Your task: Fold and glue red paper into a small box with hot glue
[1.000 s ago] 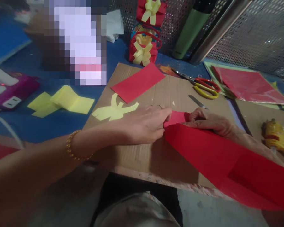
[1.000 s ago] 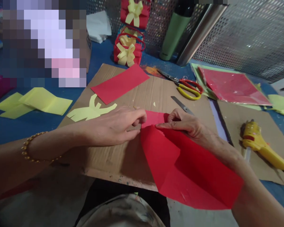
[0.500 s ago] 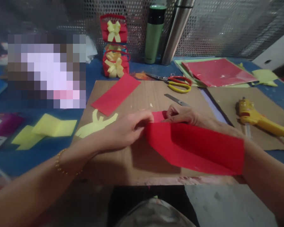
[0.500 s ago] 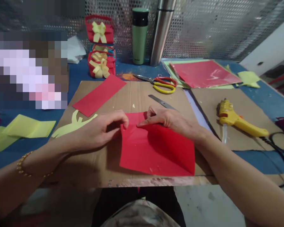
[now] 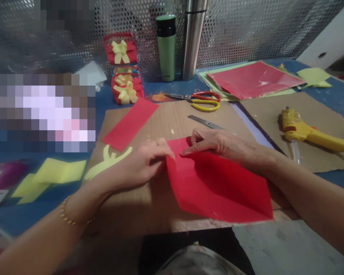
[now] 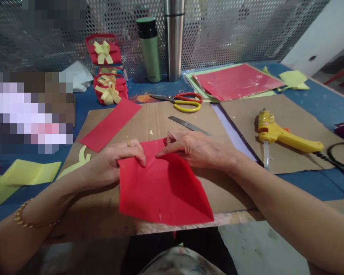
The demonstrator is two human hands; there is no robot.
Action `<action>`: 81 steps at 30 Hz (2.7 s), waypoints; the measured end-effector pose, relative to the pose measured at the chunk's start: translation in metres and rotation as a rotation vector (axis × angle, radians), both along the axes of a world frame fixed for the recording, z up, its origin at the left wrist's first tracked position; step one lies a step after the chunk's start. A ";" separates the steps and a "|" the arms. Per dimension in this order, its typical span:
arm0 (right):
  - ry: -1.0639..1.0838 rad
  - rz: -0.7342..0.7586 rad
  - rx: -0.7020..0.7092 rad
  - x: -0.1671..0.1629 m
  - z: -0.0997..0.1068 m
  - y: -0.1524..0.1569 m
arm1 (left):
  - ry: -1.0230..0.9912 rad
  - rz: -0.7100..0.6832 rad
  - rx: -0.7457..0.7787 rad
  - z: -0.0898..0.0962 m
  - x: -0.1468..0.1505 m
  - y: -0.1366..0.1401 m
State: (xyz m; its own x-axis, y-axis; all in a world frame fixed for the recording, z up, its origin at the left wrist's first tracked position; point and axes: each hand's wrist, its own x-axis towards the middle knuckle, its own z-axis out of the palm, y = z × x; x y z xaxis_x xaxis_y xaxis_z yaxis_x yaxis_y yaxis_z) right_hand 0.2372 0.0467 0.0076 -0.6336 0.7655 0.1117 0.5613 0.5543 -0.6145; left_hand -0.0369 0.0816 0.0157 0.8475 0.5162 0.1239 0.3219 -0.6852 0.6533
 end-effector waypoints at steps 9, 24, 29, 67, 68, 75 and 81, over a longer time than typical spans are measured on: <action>-0.046 -0.002 -0.005 -0.002 0.002 0.000 | 0.126 -0.099 -0.175 0.016 0.012 0.014; -0.026 0.013 0.063 0.001 -0.006 0.004 | 0.184 -0.137 -0.186 0.015 0.014 0.021; -0.058 0.007 0.017 0.000 -0.001 0.003 | 0.135 -0.132 -0.212 0.016 0.015 0.020; 0.049 0.035 0.004 0.009 -0.007 0.009 | 0.115 -0.172 0.177 -0.003 0.027 0.019; 0.088 0.035 -0.014 0.012 -0.006 0.009 | 0.120 -0.168 0.165 -0.002 0.027 0.018; 0.221 0.067 -0.177 0.017 0.013 0.003 | 0.140 -0.110 0.078 0.002 0.030 0.015; 0.240 0.015 -0.218 0.012 0.008 0.004 | 0.128 0.045 0.023 -0.016 0.037 0.022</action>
State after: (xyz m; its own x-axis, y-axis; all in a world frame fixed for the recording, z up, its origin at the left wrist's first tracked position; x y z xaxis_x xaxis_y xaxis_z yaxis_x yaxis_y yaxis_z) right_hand 0.2494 0.0507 0.0157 -0.6205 0.7785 0.0938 0.3787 0.4022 -0.8336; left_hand -0.0003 0.1036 0.0001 0.8332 0.5522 0.0278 0.4325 -0.6823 0.5893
